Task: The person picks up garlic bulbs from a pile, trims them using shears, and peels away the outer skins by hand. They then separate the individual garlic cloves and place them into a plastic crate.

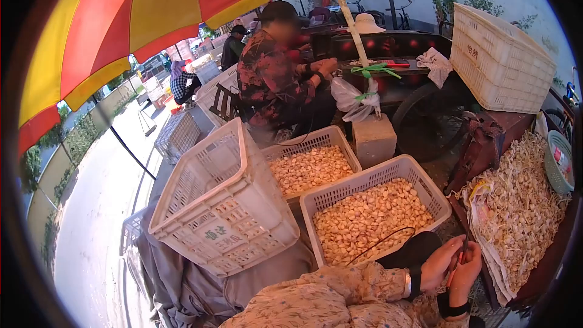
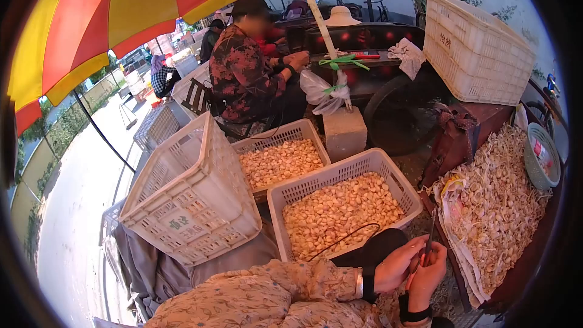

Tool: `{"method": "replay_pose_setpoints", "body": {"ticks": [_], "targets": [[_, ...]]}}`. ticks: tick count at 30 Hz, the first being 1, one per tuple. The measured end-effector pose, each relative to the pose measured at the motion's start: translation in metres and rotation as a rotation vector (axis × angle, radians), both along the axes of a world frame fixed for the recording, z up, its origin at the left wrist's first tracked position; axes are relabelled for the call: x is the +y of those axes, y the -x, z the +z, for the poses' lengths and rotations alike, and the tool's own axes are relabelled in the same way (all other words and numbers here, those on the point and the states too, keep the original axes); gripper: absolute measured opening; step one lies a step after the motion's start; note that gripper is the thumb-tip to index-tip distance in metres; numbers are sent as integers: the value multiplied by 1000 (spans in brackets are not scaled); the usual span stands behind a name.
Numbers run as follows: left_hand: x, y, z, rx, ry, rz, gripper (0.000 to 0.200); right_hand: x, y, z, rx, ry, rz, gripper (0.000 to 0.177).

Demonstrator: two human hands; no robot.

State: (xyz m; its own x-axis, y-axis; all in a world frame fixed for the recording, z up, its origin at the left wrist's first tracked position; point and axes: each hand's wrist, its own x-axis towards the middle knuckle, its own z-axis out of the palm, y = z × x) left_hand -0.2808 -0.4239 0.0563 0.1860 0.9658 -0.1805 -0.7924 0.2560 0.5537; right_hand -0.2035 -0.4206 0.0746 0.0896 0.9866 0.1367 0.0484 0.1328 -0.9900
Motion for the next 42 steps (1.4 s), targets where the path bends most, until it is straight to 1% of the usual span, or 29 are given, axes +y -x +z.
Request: {"method": "replay_pose_setpoints", "body": {"ticks": [1, 4, 7, 8, 11, 12, 13, 14, 15, 16, 17, 18, 19, 21, 23, 26, 30, 33, 36, 37, 38, 39, 40, 41, 42], "targets": [[0, 3, 2, -73, 7, -8, 38, -2, 1, 2, 24, -5, -2, 25], [-4, 7, -7, -114, 167, -18, 26, -11, -6, -3, -177, 15, 85, 27], [-14, 10, -14, -147, 294, -70, 16, -29, -5, -11, -142, 60, 121, 31], [-20, 10, -16, -143, 311, -63, 14, -34, -8, -17, -74, 98, 118, 33], [-25, 7, -48, -85, 312, -180, 15, -52, -16, -18, -35, 216, 131, 34], [-29, 2, -44, -120, 375, -144, 16, -55, -17, -22, -38, 206, 121, 38], [-33, 2, -41, -158, 369, -215, 17, -57, -26, -31, -234, 50, 181, 37], [-36, 3, -37, -195, 361, -288, 17, -57, -42, -43, -429, -109, 237, 44], [-38, 3, -33, -233, 351, -366, 19, -58, -48, -42, -626, -271, 286, 56], [-42, -2, -29, -116, 352, -282, 21, -58, -46, -45, -487, -193, 251, 43], [-43, 1, -26, -26, 374, -286, 20, -58, -39, -50, -348, -111, 203, 35], [-49, 10, -8, 62, 401, -320, 20, -65, -38, -44, -214, -21, 126, 34], [-59, 10, 3, 145, 429, -383, 20, -71, -36, -16, -140, 83, 129, 32], [-58, 13, -14, 92, 225, -551, 18, -75, -51, -10, -124, 93, 122, 32], [-59, 11, -13, 132, 205, -586, 18, -81, -61, -1, -144, 96, 92, 32], [-56, 9, -32, 60, 223, -642, 14, -91, -68, 0, -120, 95, 85, 32], [-52, 10, -32, 22, 268, -734, 13, -98, -77, -3, -136, 108, 104, 33], [-52, 10, -33, -6, 262, -728, 12, -98, -75, -2, -44, 71, 104, 33], [-53, 14, -31, -6, 192, -613, 13, -97, -75, -2, 118, 107, 77, 33], [-51, 19, -27, 47, 168, -605, 11, -94, -77, -6, 60, 78, 63, 31], [-49, 21, -21, -14, 160, -515, 8, -93, -75, -10, 49, 22, -8, 32], [-44, 24, -15, -84, 127, -453, 8, -93, -82, -9, -80, 65, -36, 36], [-40, 27, -3, -107, 119, -385, 8, -94, -86, -3, -283, -13, -72, 33], [-36, 28, 1, -147, 96, -320, 7, -94, -87, 4, -419, -57, -93, 37], [-34, 29, 9, -153, 78, -281, 6, -93, -90, 9, -550, -223, -102, 40]]}}
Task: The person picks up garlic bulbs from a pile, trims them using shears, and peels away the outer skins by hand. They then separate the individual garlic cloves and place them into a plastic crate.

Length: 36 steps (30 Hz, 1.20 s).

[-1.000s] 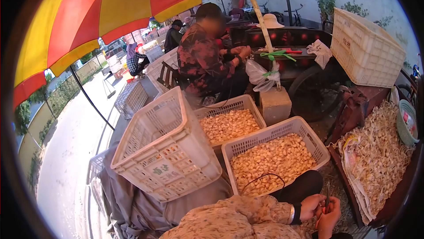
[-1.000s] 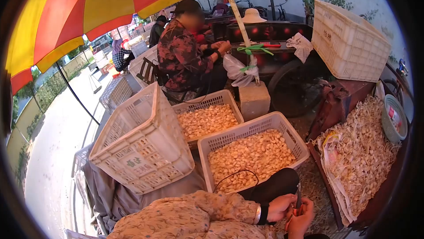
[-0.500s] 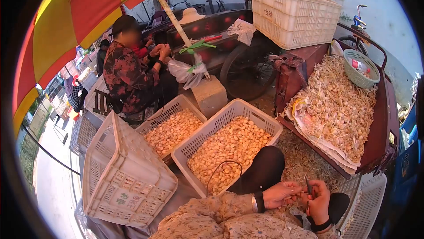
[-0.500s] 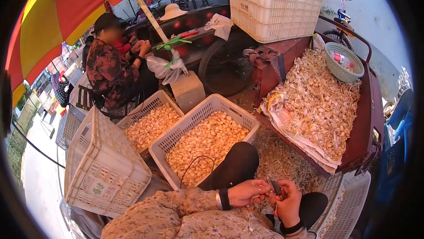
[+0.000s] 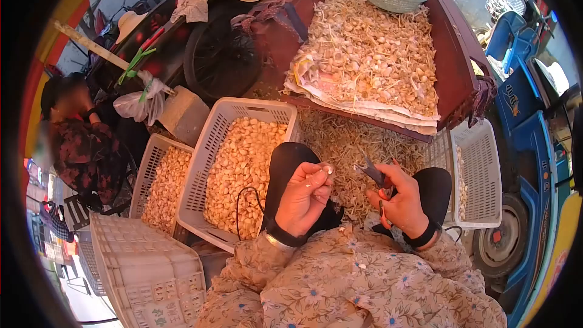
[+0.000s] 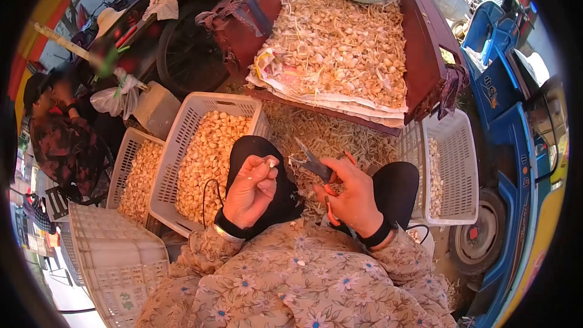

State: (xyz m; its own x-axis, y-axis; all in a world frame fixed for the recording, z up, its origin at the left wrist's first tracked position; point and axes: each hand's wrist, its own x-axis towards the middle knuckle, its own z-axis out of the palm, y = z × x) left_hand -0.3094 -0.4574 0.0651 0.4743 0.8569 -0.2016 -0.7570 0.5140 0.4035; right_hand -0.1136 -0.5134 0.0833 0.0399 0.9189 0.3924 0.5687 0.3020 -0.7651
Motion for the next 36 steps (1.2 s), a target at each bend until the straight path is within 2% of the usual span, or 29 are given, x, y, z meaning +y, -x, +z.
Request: {"method": "replay_pose_setpoints", "body": {"ticks": [3, 7, 22, 25, 28, 31, 33, 35, 36], "targets": [[-2, -5, 4, -102, -1, -30, 4, -6, -4, -1, -237, -85, -5, 41], [-8, -17, -3, -179, 74, -84, 8, -10, -4, -7, -309, -90, -43, 41], [-14, -25, -11, -73, 39, -85, 9, -15, -7, -24, -282, 15, 29, 41], [-14, -24, -9, -62, 41, -132, 10, -16, -5, -26, -130, 133, 57, 40], [-7, -22, -1, -65, 125, -78, 8, -11, -5, -11, 232, 388, -6, 38], [4, -2, 5, 47, 142, -15, 9, 7, -15, -43, 639, 279, -102, 36], [19, 30, 4, 138, 37, 100, 10, 16, -30, -43, 693, 281, -135, 35], [35, 69, 5, 502, -150, 321, 13, 26, -46, -50, 844, 333, -160, 34], [49, 98, -6, 788, -277, 418, 16, 33, -52, -51, 757, 257, -201, 33]]}}
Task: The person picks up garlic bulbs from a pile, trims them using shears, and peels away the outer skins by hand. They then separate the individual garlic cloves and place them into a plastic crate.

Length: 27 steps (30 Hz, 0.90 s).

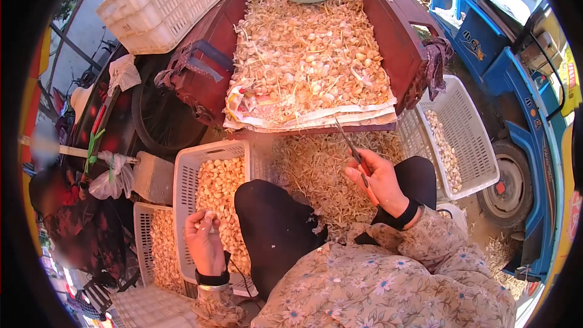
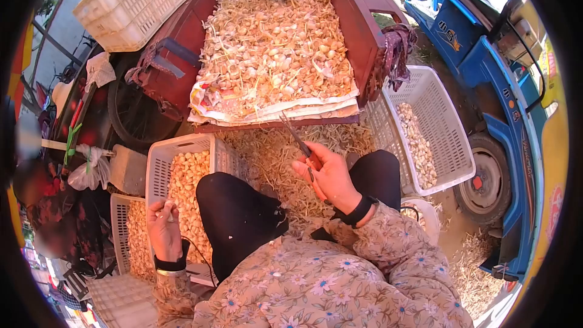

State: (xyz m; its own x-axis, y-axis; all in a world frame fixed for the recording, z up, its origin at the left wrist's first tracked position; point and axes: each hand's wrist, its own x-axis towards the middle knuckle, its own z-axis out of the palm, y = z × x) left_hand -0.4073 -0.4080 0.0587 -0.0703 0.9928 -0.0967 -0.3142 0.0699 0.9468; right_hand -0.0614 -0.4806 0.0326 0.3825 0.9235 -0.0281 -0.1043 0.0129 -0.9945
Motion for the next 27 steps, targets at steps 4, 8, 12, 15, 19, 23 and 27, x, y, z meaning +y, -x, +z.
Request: {"method": "replay_pose_setpoints", "body": {"ticks": [4, 8, 12, 15, 19, 23, 27], "targets": [[37, 45, -8, 769, -40, 219, 25, 38, -28, -12, 143, -136, -184, 32], [83, -31, 4, 824, -321, 60, 20, 75, -53, -14, 91, -72, -239, 34], [139, -160, 2, 587, -308, -377, 15, 104, -74, -27, 82, -68, -161, 41], [182, -241, -28, 794, -521, -500, 14, 112, -88, -44, 203, -33, -161, 41], [216, -308, -63, 1108, -855, -544, 19, 113, -92, -36, 315, -29, -191, 40], [221, -321, -76, 1244, -932, -505, 18, 118, -90, -42, 220, -58, -216, 36], [207, -317, -72, 1348, -846, -444, 17, 123, -85, -52, 243, -111, -162, 32]]}}
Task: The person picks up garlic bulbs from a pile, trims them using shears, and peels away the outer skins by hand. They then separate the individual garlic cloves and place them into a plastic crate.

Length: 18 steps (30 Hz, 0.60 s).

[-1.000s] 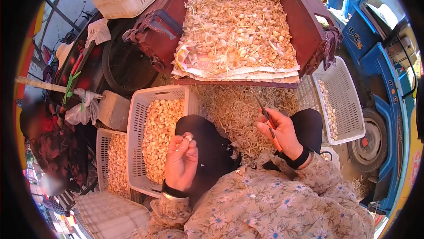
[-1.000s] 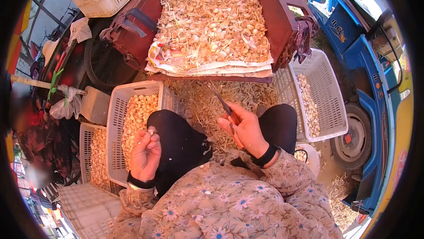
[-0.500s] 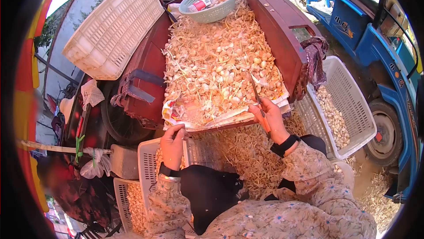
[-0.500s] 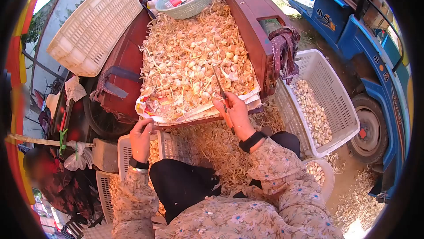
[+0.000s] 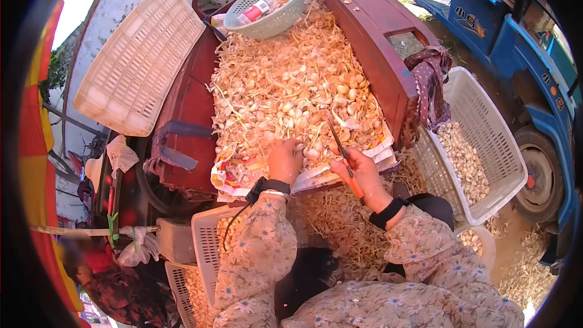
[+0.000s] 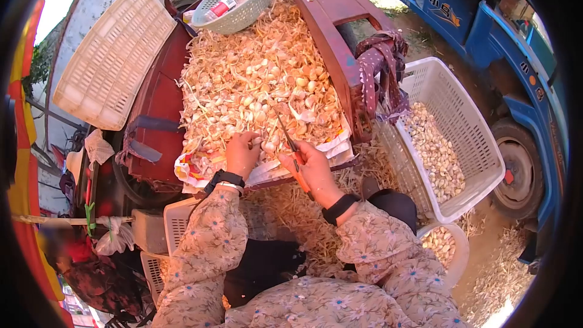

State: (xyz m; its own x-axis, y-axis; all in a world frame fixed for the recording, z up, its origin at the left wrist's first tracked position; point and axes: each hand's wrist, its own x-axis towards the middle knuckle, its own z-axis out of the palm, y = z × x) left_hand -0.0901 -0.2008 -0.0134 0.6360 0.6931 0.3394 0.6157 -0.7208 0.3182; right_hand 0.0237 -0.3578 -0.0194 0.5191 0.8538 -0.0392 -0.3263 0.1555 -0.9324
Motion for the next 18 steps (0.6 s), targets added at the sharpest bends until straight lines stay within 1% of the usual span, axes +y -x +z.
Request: {"method": "replay_pose_setpoints", "body": {"ticks": [1, 4, 5, 8, 9, 10, 12, 16, 17, 18], "targets": [[-2, 3, 0, 11, 37, 39, 17, -3, 0, 7, 0, 17, 22, 31], [-1, 16, -1, -310, 326, 167, 22, -7, 0, 11, -74, 39, 34, 30], [0, 22, 1, -382, 418, 196, 20, -8, 1, 11, -108, 40, 31, 30], [-21, 35, 29, -827, 888, 53, 20, -23, 3, 35, -346, 218, 138, 35], [-28, 41, 37, -831, 959, 56, 21, -25, 5, 40, -474, 191, 127, 37], [-35, 45, 41, -875, 1013, 28, 21, -27, 8, 44, -602, 165, 107, 39], [-48, 53, 44, -960, 1126, -28, 21, -25, 13, 34, -920, -12, -5, 39], [-69, 53, 44, -1059, 1177, -98, 23, -20, 15, 25, -1089, -100, -9, 38], [-70, 52, 43, -1100, 1190, -104, 24, -19, 15, 22, -1081, -86, 3, 38], [-70, 52, 41, -1074, 1160, -105, 24, -17, 16, 20, -1073, -72, 15, 39]]}}
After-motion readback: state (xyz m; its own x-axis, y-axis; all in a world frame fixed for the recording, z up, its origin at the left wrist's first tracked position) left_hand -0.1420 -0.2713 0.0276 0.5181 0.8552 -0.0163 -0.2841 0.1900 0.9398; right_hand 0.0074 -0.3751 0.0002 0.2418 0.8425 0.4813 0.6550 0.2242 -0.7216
